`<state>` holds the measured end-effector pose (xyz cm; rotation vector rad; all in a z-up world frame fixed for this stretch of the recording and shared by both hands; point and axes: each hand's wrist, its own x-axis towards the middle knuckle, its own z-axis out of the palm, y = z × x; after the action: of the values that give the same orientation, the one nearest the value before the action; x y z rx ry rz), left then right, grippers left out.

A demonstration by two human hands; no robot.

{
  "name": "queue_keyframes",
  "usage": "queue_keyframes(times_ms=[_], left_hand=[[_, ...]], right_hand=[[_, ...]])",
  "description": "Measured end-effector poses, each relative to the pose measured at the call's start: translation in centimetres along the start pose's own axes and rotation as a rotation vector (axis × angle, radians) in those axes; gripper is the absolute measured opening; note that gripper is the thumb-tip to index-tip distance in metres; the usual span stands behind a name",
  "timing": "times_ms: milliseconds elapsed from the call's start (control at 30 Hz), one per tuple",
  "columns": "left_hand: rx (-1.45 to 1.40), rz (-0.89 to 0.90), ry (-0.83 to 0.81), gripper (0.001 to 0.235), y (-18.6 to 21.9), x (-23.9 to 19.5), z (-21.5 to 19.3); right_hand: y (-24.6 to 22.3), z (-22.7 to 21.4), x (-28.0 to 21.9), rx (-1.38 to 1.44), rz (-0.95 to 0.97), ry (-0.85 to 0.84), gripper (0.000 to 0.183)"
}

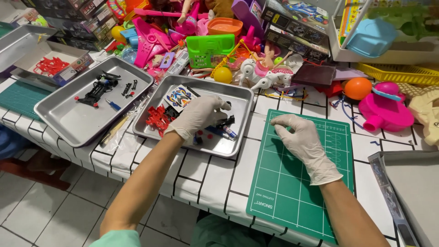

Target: The person puts on gloves, unboxes a miniature car kit, and assembles the various small components of the toy car on a cutting mat.

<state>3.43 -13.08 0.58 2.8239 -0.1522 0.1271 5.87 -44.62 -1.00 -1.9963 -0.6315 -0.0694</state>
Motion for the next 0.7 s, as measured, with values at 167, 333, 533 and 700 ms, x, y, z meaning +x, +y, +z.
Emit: queue_keyframes(times_ms=[167,333,533,700], left_hand=[[0.041,0.013,-0.085,0.024,1.7,1.7,1.8],[0.106,0.023,-0.124,0.026,2.9,0.9,0.9],[-0.320,0.142,0.043,0.037,3.6,-0.4,-0.3],[-0.924,0.107,0.138,0.048,6.8,-1.4,-0.2]], right_hand=[[-0.2,0.0,0.0,-0.089,-0.063,0.017,0.012],[1.0,0.0,0.3,-0.089,-0.071,0.043,0.012],[0.3,0.0,0.1,-0.044,-0.111,0.062,0.020],[-1.4,-0.4,0.0,0.015,-0.138,0.070,0.029]])
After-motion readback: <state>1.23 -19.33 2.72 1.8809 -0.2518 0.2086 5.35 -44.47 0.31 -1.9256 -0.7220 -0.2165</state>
